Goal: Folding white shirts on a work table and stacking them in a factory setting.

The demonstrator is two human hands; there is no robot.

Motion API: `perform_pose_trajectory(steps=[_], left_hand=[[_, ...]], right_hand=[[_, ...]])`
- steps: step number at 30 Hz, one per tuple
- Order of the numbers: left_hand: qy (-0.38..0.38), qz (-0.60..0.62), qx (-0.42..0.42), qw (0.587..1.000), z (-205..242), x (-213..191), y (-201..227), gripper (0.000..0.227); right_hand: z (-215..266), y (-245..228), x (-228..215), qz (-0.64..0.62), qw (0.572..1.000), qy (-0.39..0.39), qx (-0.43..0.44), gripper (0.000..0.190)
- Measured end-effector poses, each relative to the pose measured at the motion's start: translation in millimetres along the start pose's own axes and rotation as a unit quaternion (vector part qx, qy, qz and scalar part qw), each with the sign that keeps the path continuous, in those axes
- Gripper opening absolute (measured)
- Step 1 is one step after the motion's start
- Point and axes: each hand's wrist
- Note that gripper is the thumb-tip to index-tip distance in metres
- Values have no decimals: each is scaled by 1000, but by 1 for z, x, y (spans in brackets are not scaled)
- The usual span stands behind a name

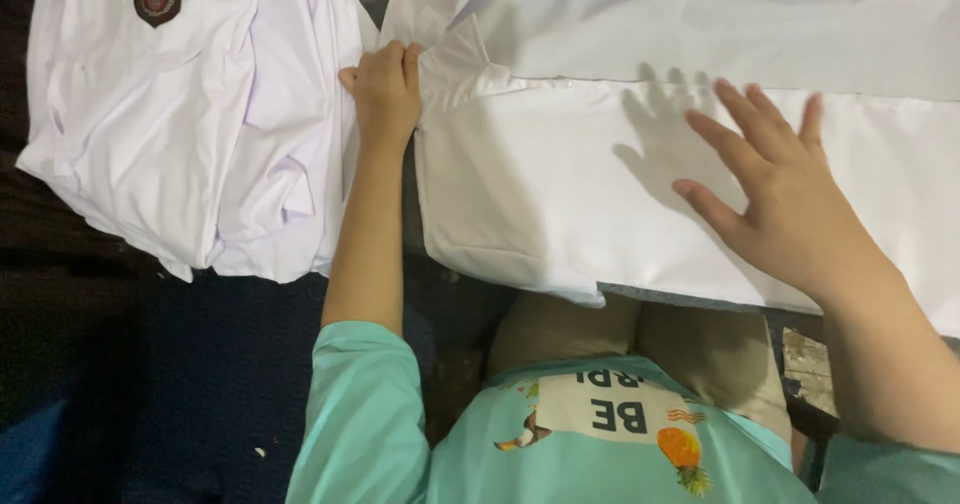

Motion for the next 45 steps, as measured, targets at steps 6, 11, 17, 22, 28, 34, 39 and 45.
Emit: perform_pose_trajectory(steps=[6, 11, 17, 22, 28, 34, 39, 45], left_hand=[[143, 50, -57, 987, -3, -39, 15, 18], [69, 88, -238, 965, 1, -38, -3, 42], [-140, 147, -224, 953, 2, -58, -9, 62], [-154, 246, -228, 929, 8, -49, -25, 58], [-143, 341, -268, 890, 8, -22, -39, 60], [-132, 418, -333, 835, 3, -45, -24, 57], [-106, 432, -338, 830, 5, -34, -28, 54], [-90, 424, -333, 837, 3, -43, -23, 32]], right_hand=[[-72, -9, 58, 2, 979, -128, -159, 62], [-120, -2, 148, -6, 969, -169, -179, 71], [-177, -19, 216, 42, 977, -139, -158, 80], [-185, -30, 220, 19, 981, -158, -110, 78], [-185, -37, 203, -1, 975, -200, -98, 79], [-184, -39, 202, 7, 975, -202, -90, 77], [-184, -40, 199, 3, 974, -205, -91, 77], [-184, -39, 199, -10, 973, -214, -81, 76]])
Point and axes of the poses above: each hand's wrist, its own z-axis away from the middle knuckle, its own x-axis out of the palm, y = z × x, and after that the axes turned 13 degrees about -z, right-handed
